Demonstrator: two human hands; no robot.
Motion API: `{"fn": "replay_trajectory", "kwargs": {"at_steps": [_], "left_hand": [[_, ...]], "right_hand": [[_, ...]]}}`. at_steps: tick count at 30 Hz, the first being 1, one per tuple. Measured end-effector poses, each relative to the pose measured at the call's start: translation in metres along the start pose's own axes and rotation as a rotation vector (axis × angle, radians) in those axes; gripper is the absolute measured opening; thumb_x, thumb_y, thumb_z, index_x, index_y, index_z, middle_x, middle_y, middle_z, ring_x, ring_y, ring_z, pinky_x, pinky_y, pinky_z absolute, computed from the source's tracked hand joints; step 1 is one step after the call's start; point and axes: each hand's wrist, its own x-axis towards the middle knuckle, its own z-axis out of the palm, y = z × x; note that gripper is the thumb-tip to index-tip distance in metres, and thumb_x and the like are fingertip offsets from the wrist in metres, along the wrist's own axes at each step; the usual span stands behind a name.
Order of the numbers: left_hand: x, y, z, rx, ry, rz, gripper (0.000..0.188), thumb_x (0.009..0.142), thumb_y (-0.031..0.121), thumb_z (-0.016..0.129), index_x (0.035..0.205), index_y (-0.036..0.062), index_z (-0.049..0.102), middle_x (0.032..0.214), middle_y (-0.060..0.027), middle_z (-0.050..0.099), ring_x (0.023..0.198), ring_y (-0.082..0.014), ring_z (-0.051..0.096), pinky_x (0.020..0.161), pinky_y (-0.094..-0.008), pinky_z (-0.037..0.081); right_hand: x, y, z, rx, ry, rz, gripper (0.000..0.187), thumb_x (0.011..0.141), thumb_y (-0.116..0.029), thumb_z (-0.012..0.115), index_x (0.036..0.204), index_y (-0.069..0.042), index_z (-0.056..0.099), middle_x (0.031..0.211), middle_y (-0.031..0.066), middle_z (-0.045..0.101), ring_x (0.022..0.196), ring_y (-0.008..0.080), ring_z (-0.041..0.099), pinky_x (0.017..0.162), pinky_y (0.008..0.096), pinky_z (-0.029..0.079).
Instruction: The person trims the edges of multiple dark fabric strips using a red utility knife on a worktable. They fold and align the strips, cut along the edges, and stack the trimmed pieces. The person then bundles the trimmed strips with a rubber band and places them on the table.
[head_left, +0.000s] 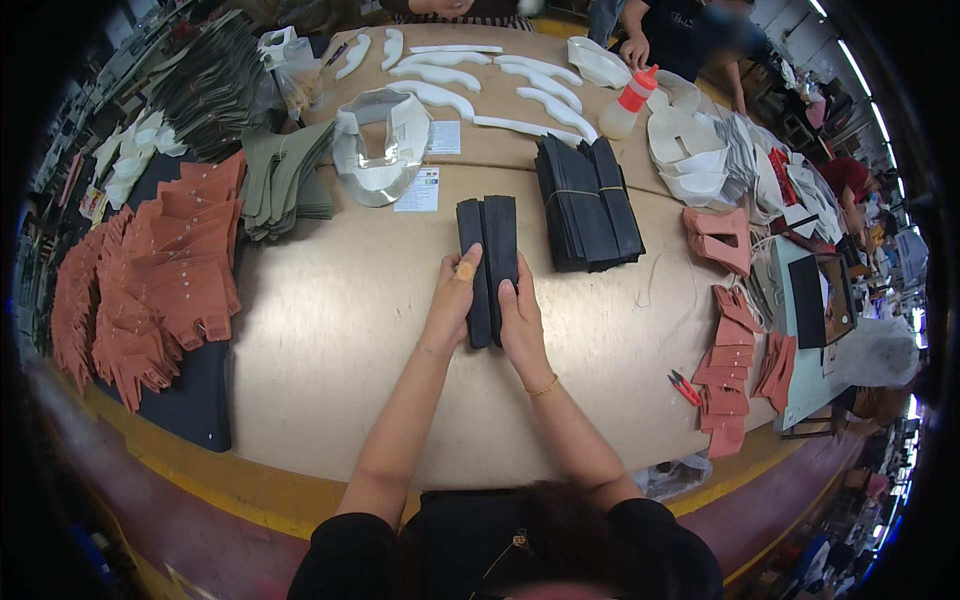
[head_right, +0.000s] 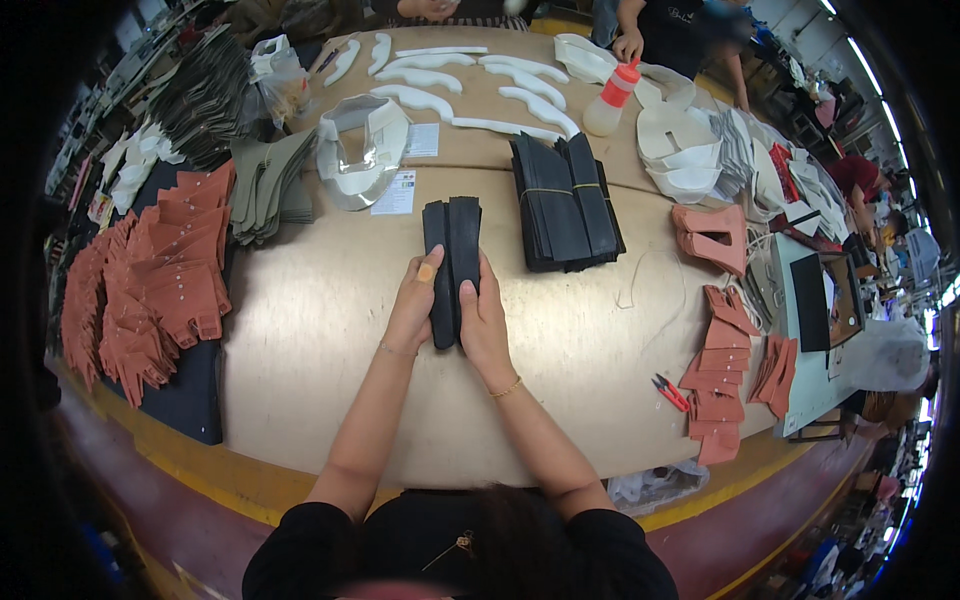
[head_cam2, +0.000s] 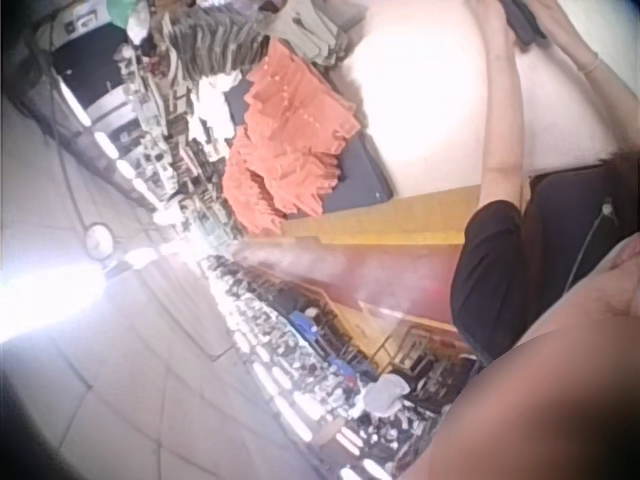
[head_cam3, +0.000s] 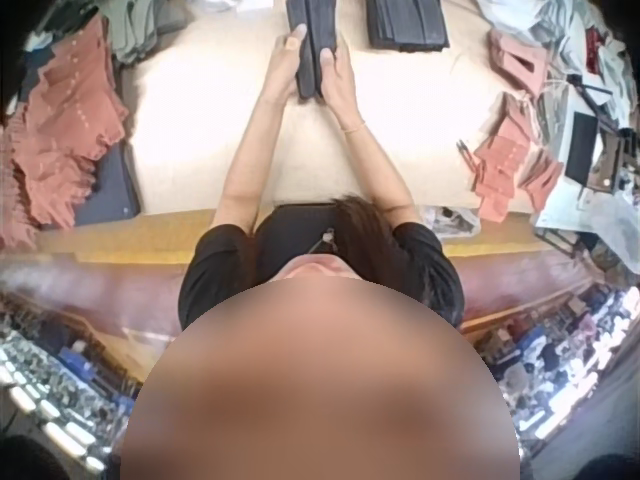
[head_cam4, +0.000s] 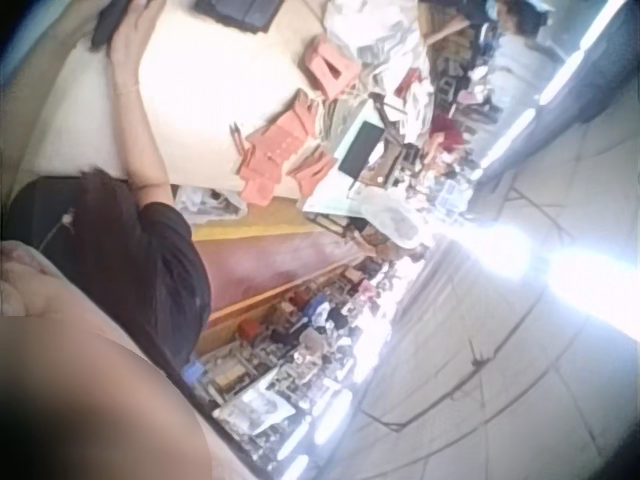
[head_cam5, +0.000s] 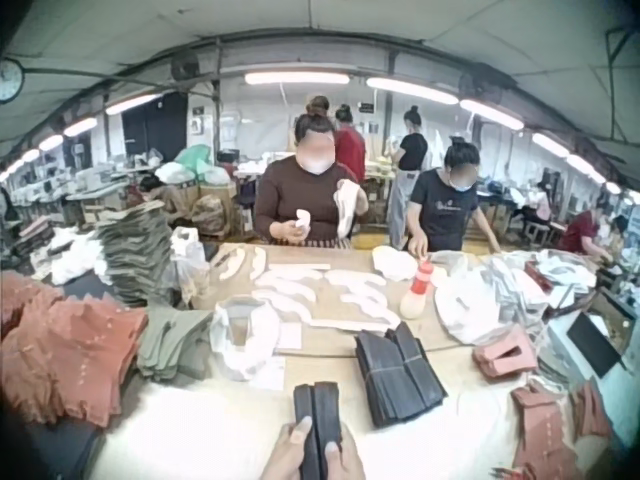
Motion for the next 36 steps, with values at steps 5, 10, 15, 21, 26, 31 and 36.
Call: {"fn": "replay_trajectory", "kwargs": {"at_steps": [5, 10, 15, 21, 26, 31, 36], "left_hand": [[-0.014, -0.008, 0.002, 0.053, -0.1, 0.057, 0.052, 0.087, 0.027, 0.07, 0.12, -0.0031, 0.044, 0.104, -0.0104, 0.059, 0.09, -0.0149, 0.06, 0.079, -0.0277, 0.052], [-0.03, -0.013, 0.001, -0.026, -0.213, 0.032, 0.054, 0.078, 0.014, 0.078, 0.118, -0.0028, 0.047, 0.104, -0.0092, 0.061, 0.093, -0.0165, 0.061, 0.081, -0.0292, 0.052], [-0.046, -0.02, 0.002, -0.043, -0.166, -0.13, 0.046, 0.078, 0.011, 0.076, 0.116, -0.0024, 0.055, 0.105, -0.0094, 0.063, 0.093, -0.0186, 0.063, 0.083, -0.0307, 0.052], [-0.077, -0.027, -0.018, -0.018, -0.231, -0.2, 0.058, 0.074, 0.016, 0.077, 0.12, -0.0091, 0.051, 0.11, -0.0177, 0.062, 0.098, -0.0259, 0.063, 0.088, -0.0363, 0.053], [-0.106, -0.04, -0.049, -0.229, -0.199, -0.293, 0.068, 0.074, 0.019, 0.077, 0.128, -0.0067, 0.045, 0.119, -0.0201, 0.059, 0.105, -0.0298, 0.062, 0.092, -0.0419, 0.053], [-0.122, -0.066, -0.055, -0.272, -0.24, -0.354, 0.074, 0.072, 0.024, 0.08, 0.13, -0.0048, 0.045, 0.121, -0.0188, 0.059, 0.106, -0.0289, 0.062, 0.091, -0.0408, 0.054], [-0.139, -0.069, -0.031, -0.287, -0.222, -0.379, 0.072, 0.072, 0.02, 0.079, 0.129, -0.0083, 0.045, 0.12, -0.0208, 0.058, 0.107, -0.0298, 0.061, 0.095, -0.0411, 0.051]], "right_hand": [[-0.016, -0.005, -0.01, -0.278, -0.053, 0.039, 0.051, 0.102, -0.026, 0.035, 0.146, -0.002, 0.028, 0.143, 0.0177, 0.038, 0.13, 0.0295, 0.036, 0.11, 0.0372, 0.026], [-0.032, -0.001, -0.022, -0.358, -0.107, 0.006, 0.053, 0.099, -0.025, 0.038, 0.147, -0.003, 0.029, 0.143, 0.018, 0.038, 0.132, 0.0347, 0.031, 0.111, 0.0411, 0.022], [-0.05, -0.002, -0.036, -0.449, -0.183, 0.011, 0.062, 0.097, -0.035, 0.042, 0.149, -0.008, 0.023, 0.152, 0.0131, 0.028, 0.138, 0.0366, 0.025, 0.109, 0.0497, 0.02], [-0.061, -0.007, -0.114, -0.319, 0.01, -0.146, 0.033, 0.097, -0.021, 0.047, 0.12, -0.001, 0.059, 0.123, 0.016, 0.059, 0.115, 0.0315, 0.051, 0.102, 0.0391, 0.037], [-0.011, 0.028, -0.252, -0.882, 0.512, -0.08, 0.028, 0.088, -0.013, 0.061, 0.114, -0.002, 0.062, 0.116, 0.0185, 0.055, 0.106, 0.0332, 0.056, 0.089, 0.0403, 0.046], [0.02, 0.052, -0.315, -1.069, 0.71, 0.362, 0.034, 0.086, -0.022, 0.065, 0.11, 0.0, 0.059, 0.122, 0.022, 0.05, 0.1, 0.0375, 0.06, 0.086, 0.0453, 0.049], [0.035, 0.054, -0.321, -1.163, 0.69, 0.54, 0.026, 0.085, -0.029, 0.065, 0.092, -0.004, 0.065, 0.094, 0.0168, 0.063, 0.093, 0.0378, 0.063, 0.08, 0.0465, 0.051]]}}
